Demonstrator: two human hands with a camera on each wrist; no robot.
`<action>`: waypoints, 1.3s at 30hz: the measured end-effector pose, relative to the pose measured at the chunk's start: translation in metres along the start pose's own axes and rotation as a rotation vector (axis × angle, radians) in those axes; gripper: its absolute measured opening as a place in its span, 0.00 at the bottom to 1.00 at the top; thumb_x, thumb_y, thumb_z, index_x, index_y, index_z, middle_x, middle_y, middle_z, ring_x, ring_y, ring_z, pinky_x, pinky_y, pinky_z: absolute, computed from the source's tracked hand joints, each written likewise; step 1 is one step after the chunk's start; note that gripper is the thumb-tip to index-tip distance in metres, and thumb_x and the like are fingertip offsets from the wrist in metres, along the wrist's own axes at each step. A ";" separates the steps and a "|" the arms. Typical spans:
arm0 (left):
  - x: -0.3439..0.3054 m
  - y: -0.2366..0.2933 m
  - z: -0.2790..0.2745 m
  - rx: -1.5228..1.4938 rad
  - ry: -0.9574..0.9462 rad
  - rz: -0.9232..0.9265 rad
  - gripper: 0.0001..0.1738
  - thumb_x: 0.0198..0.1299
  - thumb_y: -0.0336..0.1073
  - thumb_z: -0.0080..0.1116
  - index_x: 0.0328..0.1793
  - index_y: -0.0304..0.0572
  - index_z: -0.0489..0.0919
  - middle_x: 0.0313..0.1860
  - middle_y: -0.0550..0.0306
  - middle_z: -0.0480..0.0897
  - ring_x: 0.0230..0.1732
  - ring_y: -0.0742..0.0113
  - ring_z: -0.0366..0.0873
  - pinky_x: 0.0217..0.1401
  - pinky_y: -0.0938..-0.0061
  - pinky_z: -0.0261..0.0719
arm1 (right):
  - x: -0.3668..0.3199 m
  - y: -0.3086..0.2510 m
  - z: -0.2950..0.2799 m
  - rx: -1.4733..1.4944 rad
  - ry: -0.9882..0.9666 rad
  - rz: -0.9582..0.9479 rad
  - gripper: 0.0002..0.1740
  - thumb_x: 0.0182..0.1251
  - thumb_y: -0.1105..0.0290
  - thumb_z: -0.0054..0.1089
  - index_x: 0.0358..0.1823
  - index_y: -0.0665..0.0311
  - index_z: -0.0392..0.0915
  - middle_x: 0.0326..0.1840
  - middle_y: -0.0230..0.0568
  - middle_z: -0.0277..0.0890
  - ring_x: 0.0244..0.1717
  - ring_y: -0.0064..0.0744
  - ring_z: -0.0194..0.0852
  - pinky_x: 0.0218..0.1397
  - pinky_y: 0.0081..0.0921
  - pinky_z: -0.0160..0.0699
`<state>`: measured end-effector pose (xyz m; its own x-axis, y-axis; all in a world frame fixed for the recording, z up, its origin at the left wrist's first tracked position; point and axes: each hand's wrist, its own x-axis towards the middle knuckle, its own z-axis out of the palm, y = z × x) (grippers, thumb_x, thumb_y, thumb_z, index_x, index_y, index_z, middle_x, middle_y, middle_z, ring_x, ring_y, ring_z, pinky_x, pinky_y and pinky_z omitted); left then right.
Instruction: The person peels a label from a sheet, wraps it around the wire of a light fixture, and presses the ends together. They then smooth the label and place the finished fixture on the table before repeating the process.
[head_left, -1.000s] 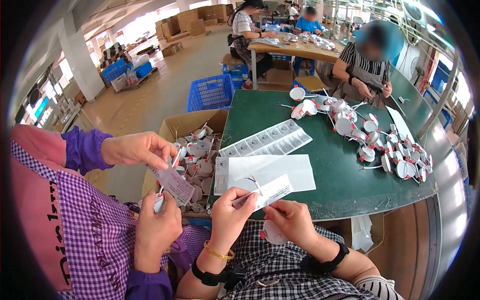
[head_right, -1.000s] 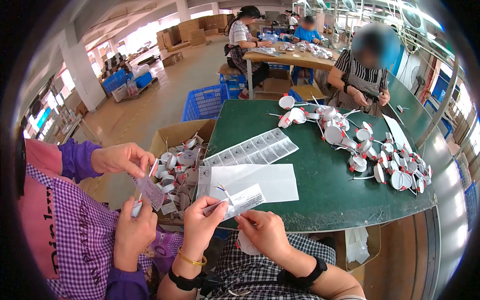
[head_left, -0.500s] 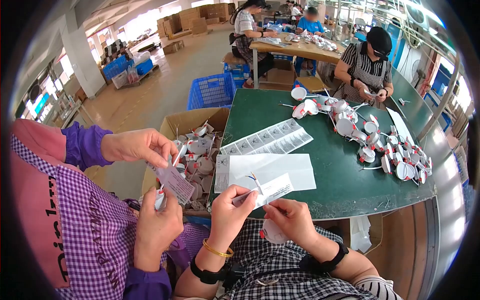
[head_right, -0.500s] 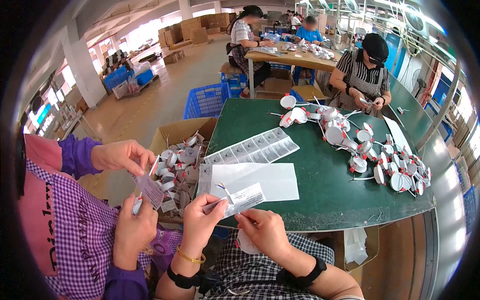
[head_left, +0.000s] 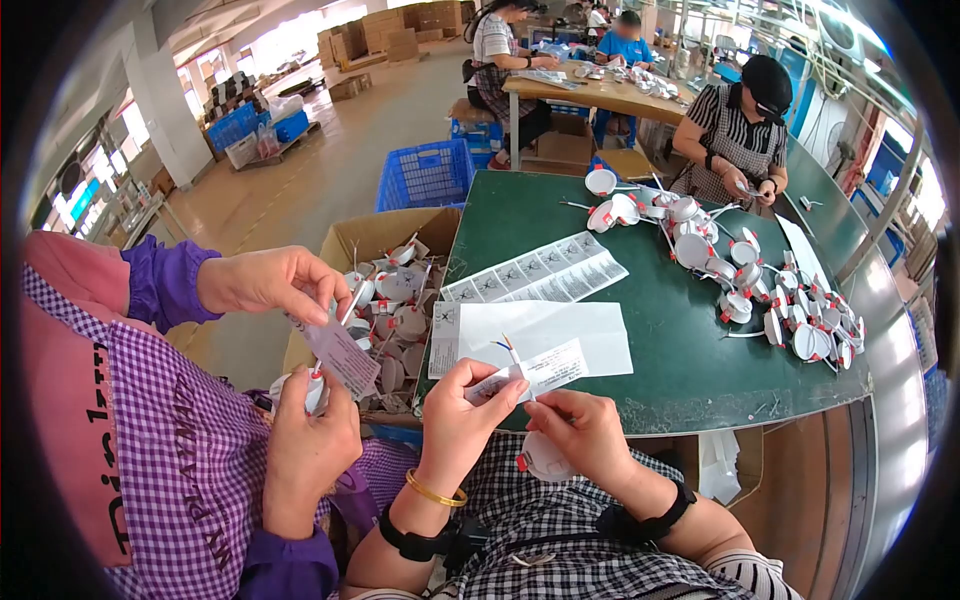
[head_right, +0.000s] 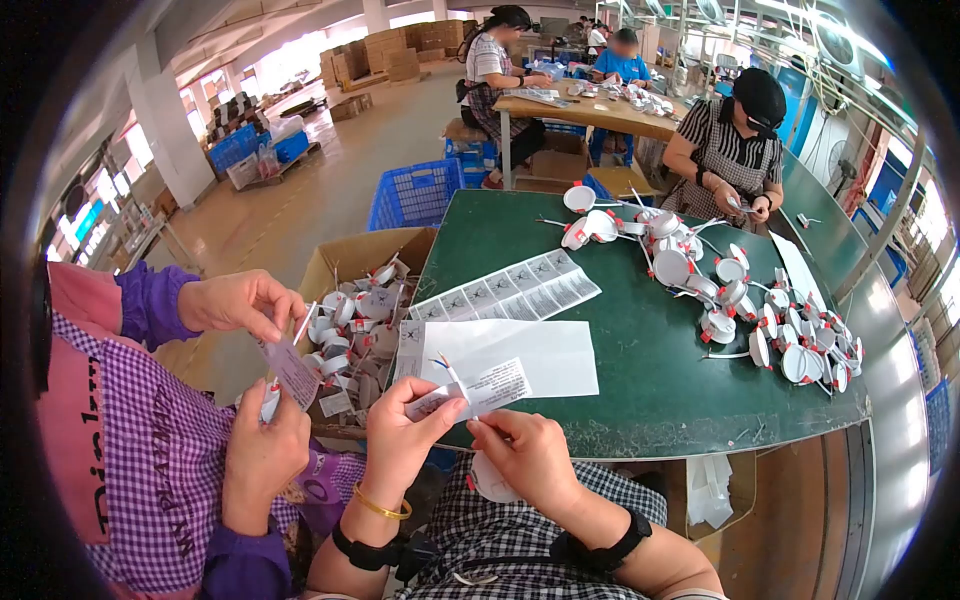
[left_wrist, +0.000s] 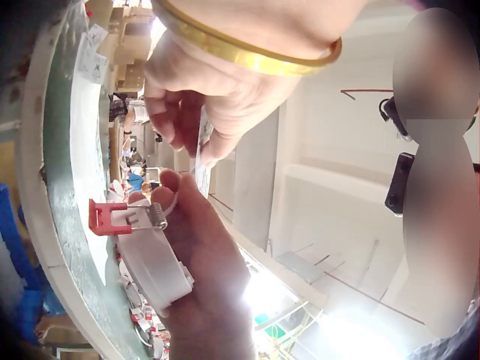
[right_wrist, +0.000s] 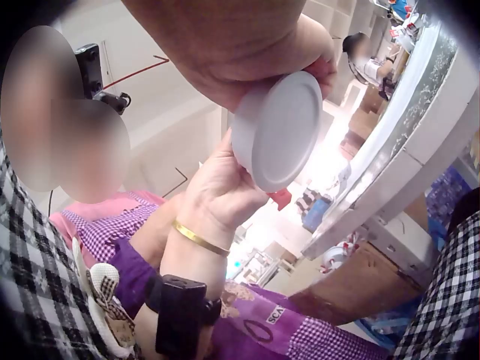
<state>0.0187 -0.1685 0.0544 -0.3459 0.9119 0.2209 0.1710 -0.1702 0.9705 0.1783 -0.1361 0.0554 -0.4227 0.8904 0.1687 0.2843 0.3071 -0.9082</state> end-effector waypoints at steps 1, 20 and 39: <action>0.000 0.000 0.001 -0.025 -0.008 -0.002 0.12 0.55 0.32 0.69 0.36 0.33 0.76 0.30 0.61 0.81 0.31 0.83 0.74 0.32 0.85 0.75 | 0.000 0.000 0.000 0.009 -0.003 0.003 0.10 0.63 0.68 0.62 0.35 0.69 0.82 0.24 0.44 0.82 0.25 0.33 0.84 0.29 0.24 0.79; 0.005 -0.001 0.008 -0.062 0.025 -0.023 0.12 0.55 0.31 0.69 0.36 0.33 0.76 0.31 0.60 0.81 0.32 0.82 0.75 0.31 0.84 0.75 | -0.005 0.015 -0.002 0.268 -0.038 -0.060 0.07 0.69 0.77 0.53 0.40 0.66 0.64 0.44 0.45 0.80 0.44 0.27 0.80 0.45 0.23 0.81; 0.003 0.023 0.023 -0.017 -0.126 0.053 0.13 0.56 0.32 0.67 0.44 0.34 0.77 0.37 0.62 0.81 0.38 0.81 0.75 0.41 0.83 0.75 | -0.002 0.026 -0.019 0.085 0.185 -0.259 0.11 0.68 0.78 0.54 0.51 0.68 0.71 0.32 0.37 0.79 0.35 0.21 0.79 0.38 0.17 0.77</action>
<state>0.0427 -0.1609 0.0754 -0.2177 0.9411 0.2589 0.1695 -0.2247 0.9596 0.2026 -0.1233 0.0390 -0.3061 0.8346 0.4580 0.1119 0.5093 -0.8533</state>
